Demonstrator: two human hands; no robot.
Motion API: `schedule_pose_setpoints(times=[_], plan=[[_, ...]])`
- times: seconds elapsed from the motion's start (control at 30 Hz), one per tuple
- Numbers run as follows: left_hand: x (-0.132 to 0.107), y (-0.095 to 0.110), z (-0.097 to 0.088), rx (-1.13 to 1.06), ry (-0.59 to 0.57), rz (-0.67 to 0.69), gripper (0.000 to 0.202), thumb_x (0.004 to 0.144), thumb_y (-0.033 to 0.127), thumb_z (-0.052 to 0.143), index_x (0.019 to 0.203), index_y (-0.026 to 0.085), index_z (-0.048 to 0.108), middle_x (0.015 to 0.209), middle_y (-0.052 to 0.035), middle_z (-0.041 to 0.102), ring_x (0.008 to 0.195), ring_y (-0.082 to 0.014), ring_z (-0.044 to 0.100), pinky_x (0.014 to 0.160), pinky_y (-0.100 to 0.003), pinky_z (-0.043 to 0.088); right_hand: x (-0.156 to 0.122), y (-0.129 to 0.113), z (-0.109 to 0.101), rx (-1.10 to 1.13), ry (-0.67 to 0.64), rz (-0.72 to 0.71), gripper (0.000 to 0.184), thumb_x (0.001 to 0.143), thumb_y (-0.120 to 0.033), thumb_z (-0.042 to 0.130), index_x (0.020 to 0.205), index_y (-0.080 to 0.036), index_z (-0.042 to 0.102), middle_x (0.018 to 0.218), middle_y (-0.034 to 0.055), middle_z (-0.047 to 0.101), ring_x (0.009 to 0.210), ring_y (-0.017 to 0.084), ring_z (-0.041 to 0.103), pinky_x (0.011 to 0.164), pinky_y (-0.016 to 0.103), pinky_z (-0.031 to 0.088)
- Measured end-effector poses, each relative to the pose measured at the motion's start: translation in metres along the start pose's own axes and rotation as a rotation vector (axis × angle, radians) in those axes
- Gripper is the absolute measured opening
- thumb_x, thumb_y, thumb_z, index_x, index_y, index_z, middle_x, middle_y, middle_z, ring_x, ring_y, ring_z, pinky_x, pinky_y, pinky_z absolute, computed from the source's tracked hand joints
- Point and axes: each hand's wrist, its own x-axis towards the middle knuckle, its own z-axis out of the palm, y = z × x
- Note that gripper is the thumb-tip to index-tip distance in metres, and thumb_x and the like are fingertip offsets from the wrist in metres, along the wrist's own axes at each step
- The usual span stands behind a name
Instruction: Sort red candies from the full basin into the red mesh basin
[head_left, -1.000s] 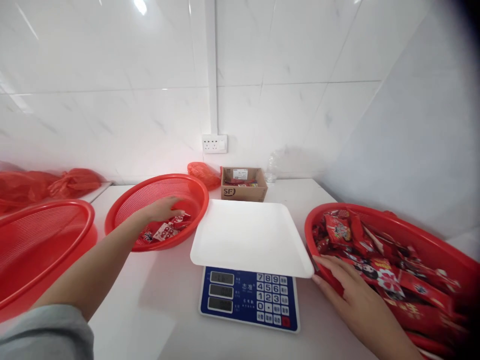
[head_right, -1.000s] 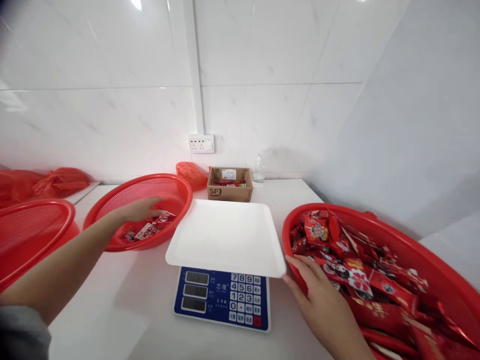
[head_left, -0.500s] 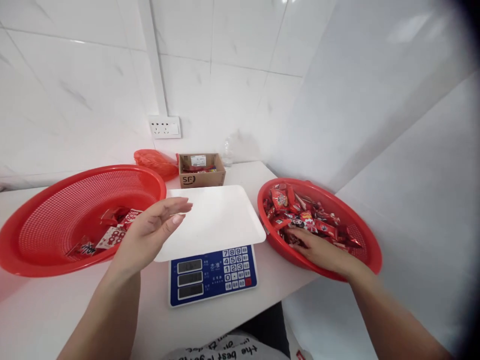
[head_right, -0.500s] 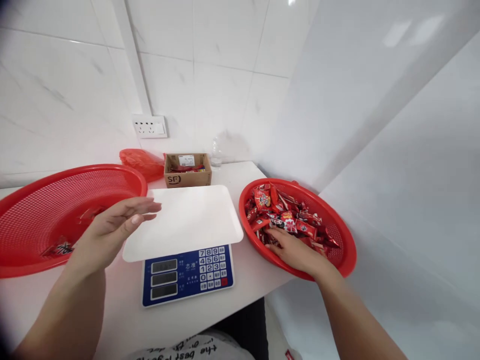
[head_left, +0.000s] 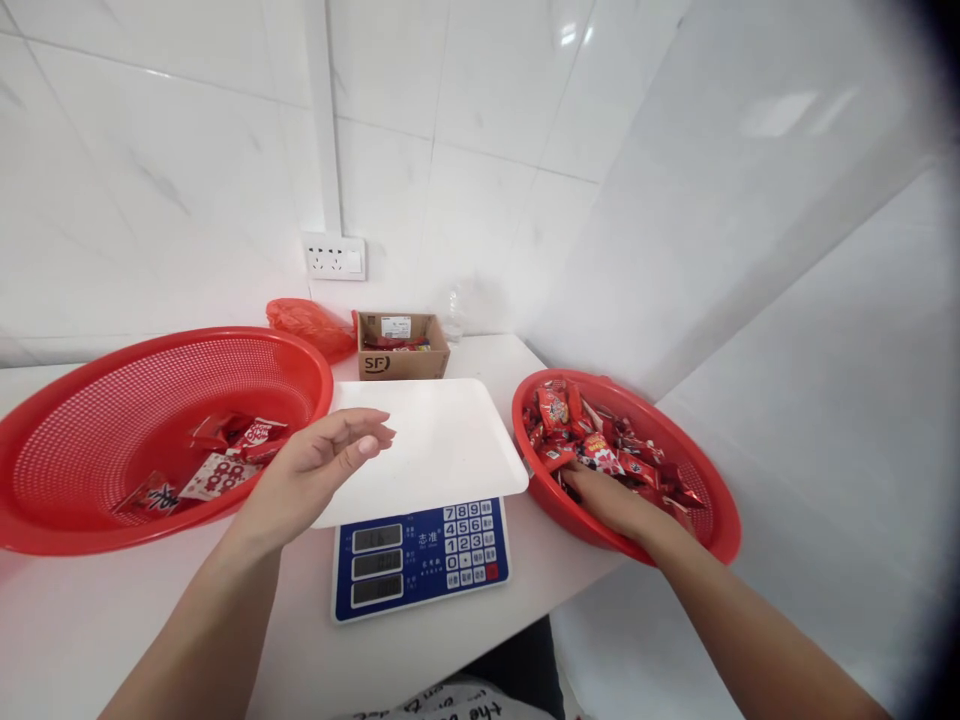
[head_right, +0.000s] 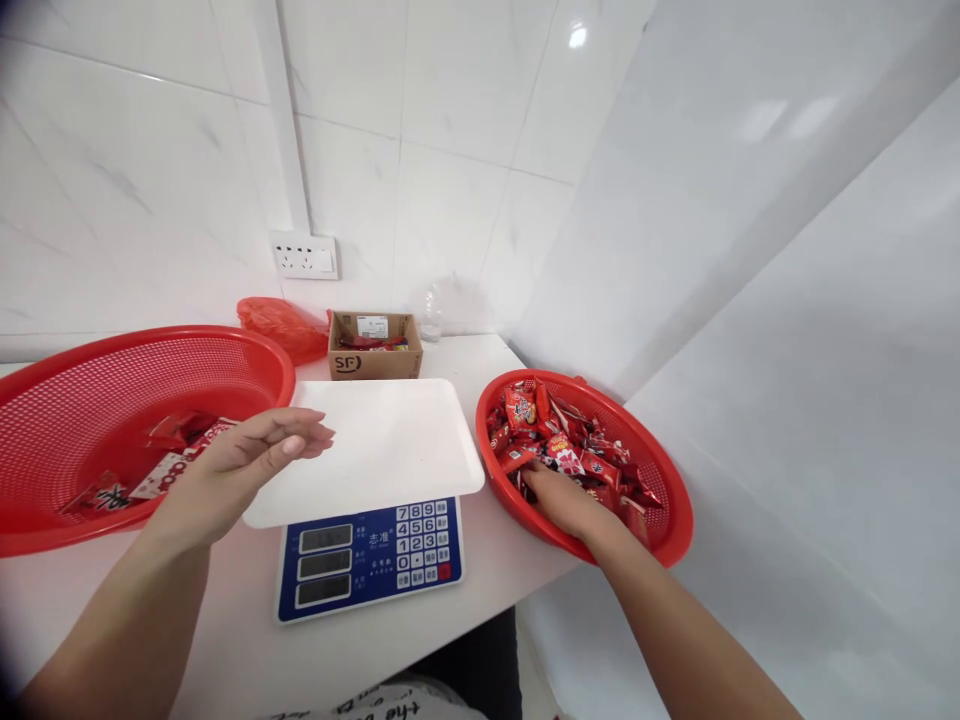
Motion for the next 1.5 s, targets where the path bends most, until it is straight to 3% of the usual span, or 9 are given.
schedule_pose_setpoints(times=[0.13,0.23,0.53,0.73,0.87,1.17,1.23,1.37,1.5], plan=[[0.000,-0.001,-0.001,-0.001,0.002,-0.001,0.042,0.084,0.058,0.061,0.109,0.025,0.065,0.103,-0.0067,0.072,0.097,-0.0228,0.067,0.090,-0.040,0.056,0.001,0.001,-0.007,0.000,-0.040,0.053,0.007,0.076,-0.024,0.060,0.071,-0.021,0.065,0.078,0.0043,0.073,0.067,0.022,0.066,0.061,0.030,0.048],[0.000,-0.001,0.000,0.011,-0.006,-0.005,0.041,0.083,0.058,0.061,0.109,0.026,0.065,0.103,-0.0071,0.072,0.097,-0.0229,0.068,0.091,-0.041,0.056,0.002,0.001,-0.016,0.004,0.008,0.100,0.022,0.079,-0.032,0.059,0.062,-0.022,0.052,0.062,0.0016,0.065,0.058,0.020,0.060,0.056,0.028,0.043],[-0.001,-0.004,0.015,0.110,-0.129,-0.006,0.038,0.087,0.051,0.056,0.114,0.025,0.062,0.110,-0.0065,0.071,0.106,-0.0231,0.066,0.092,-0.039,0.055,-0.004,-0.051,-0.049,0.150,0.315,0.110,0.035,0.086,-0.053,0.050,0.067,-0.024,0.046,0.053,-0.0024,0.050,0.053,0.017,0.049,0.052,0.027,0.035],[-0.001,-0.008,0.024,0.378,-0.136,-0.024,0.049,0.090,0.047,0.053,0.134,0.026,0.050,0.140,-0.0073,0.055,0.126,-0.0262,0.054,0.105,-0.043,0.046,0.021,-0.117,-0.027,0.302,0.097,-0.185,0.025,0.084,-0.040,0.056,0.067,-0.021,0.057,0.065,-0.0006,0.062,0.064,0.016,0.057,0.060,0.027,0.042],[0.001,-0.017,0.027,0.553,-0.126,0.085,0.056,0.092,0.038,0.052,0.145,0.025,0.038,0.151,-0.0107,0.042,0.140,-0.0255,0.038,0.113,-0.043,0.036,0.034,-0.135,-0.010,0.341,0.005,-0.282,0.011,0.084,-0.026,0.058,0.084,-0.020,0.067,0.087,0.0018,0.072,0.082,0.018,0.065,0.075,0.029,0.048],[0.005,-0.030,0.025,0.871,-0.339,0.043,0.052,0.092,0.030,0.056,0.142,0.024,0.045,0.158,-0.0121,0.028,0.149,-0.0328,0.012,0.117,-0.052,0.025,0.037,-0.119,0.009,0.360,0.050,-0.280,0.038,0.089,-0.021,0.052,0.126,-0.020,0.060,0.127,0.0054,0.065,0.116,0.020,0.062,0.100,0.035,0.048],[0.006,-0.029,0.020,0.894,-0.318,0.053,0.052,0.091,0.032,0.057,0.142,0.023,0.045,0.157,-0.0129,0.030,0.148,-0.0338,0.017,0.116,-0.052,0.028,0.033,-0.112,0.011,0.334,0.058,-0.277,0.044,0.088,-0.022,0.054,0.133,-0.022,0.056,0.135,0.0042,0.060,0.121,0.019,0.059,0.101,0.032,0.048],[0.005,-0.023,0.007,0.959,-0.258,0.071,0.043,0.087,0.033,0.062,0.127,0.018,0.058,0.127,-0.0133,0.058,0.122,-0.0334,0.052,0.102,-0.049,0.044,0.029,-0.084,0.000,0.229,0.173,-0.176,0.047,0.091,-0.026,0.051,0.138,-0.022,0.050,0.144,0.0067,0.051,0.131,0.022,0.049,0.111,0.039,0.039],[0.005,-0.018,0.004,0.958,-0.293,-0.018,0.034,0.088,0.031,0.057,0.119,0.018,0.062,0.109,-0.0100,0.062,0.105,-0.0308,0.059,0.089,-0.046,0.050,0.035,-0.046,-0.014,0.088,0.191,-0.035,0.045,0.092,-0.023,0.046,0.136,-0.017,0.052,0.143,0.0131,0.051,0.132,0.028,0.047,0.112,0.047,0.036]])
